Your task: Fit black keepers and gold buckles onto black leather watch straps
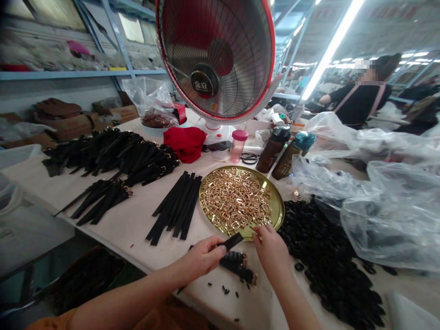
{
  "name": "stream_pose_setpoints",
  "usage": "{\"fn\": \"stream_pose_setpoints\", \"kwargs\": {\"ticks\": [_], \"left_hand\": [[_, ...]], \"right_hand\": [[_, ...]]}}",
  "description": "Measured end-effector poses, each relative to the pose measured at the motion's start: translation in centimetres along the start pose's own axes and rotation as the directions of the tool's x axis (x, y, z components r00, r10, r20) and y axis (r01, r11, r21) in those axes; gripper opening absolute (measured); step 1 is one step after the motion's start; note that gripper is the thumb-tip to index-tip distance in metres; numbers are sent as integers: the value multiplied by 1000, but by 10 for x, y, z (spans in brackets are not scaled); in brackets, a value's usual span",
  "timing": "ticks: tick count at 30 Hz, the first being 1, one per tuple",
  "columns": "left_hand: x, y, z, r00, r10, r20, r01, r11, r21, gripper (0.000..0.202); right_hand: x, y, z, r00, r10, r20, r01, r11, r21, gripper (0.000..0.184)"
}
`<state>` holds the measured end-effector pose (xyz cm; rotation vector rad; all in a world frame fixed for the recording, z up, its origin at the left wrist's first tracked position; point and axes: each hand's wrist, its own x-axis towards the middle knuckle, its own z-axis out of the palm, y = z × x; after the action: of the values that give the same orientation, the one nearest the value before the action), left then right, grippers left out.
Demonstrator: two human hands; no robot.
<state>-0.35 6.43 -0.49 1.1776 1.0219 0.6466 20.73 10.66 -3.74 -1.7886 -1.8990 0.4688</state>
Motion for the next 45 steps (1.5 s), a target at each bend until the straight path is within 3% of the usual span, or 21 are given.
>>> {"fn": "stream_pose_setpoints", "kwargs": {"ticks": [3,7,12,15,16,17,19,20,22,25,28,31,33,37,39,42,45], "left_hand": [[-1,0,0,1000,-19,21,21,998,-61,22],[-7,0,-2,999,-39,20,40,997,-61,20],[-8,0,-3,1000,8,-23,-10,996,-84,19],[-9,5,3,997,58,-51,-62,996,-68,19],[-9,7,6,996,66,-52,-70,995,-69,21],[-9,8,10,997,69,-45,-72,994,-80,24],[-10,11,17,997,66,-26,-69,991,-112,29],[-11,11,20,998,64,-29,-67,989,-129,28],[-13,12,24,997,54,-57,-62,985,-159,23],[-18,14,21,999,27,-39,-33,985,-167,18],[-23,17,14,997,-2,82,8,997,-81,13],[-23,17,10,990,-6,138,7,1000,-6,11],[-22,15,13,991,2,135,0,1000,-18,13],[-20,8,23,994,-17,107,27,996,-91,23],[-19,5,27,998,-23,62,30,994,-108,24],[-18,5,29,999,-31,29,33,997,-70,19],[-17,5,26,997,-38,64,40,999,-21,19]], "right_hand": [[26,2,10,1000,-16,15,17,996,-86,13],[34,-1,11,1000,-22,21,24,994,-104,18],[8,-6,-14,999,-27,46,27,1000,1,8],[-24,-24,-22,994,40,106,-69,957,280,19],[-35,-33,-22,984,104,147,-164,856,490,22],[-45,-42,-21,966,165,201,-258,696,669,22],[-63,-59,-15,925,237,296,-365,350,863,21],[-70,-66,-12,911,254,324,-384,238,892,21],[-81,-77,-6,894,264,363,-406,132,904,21],[-89,-81,-3,894,240,378,-426,198,883,23],[-93,-78,-6,926,253,279,-358,364,860,31],[-93,-76,-11,951,239,198,-289,457,841,35],[-92,-74,-12,955,231,187,-275,450,850,36],[-93,-71,-8,919,335,209,-316,306,898,41],[-95,-70,-4,906,366,212,-323,276,905,38],[-98,-68,0,908,371,193,-331,355,874,33],[-99,-64,1,911,381,156,-333,457,825,30]]}}
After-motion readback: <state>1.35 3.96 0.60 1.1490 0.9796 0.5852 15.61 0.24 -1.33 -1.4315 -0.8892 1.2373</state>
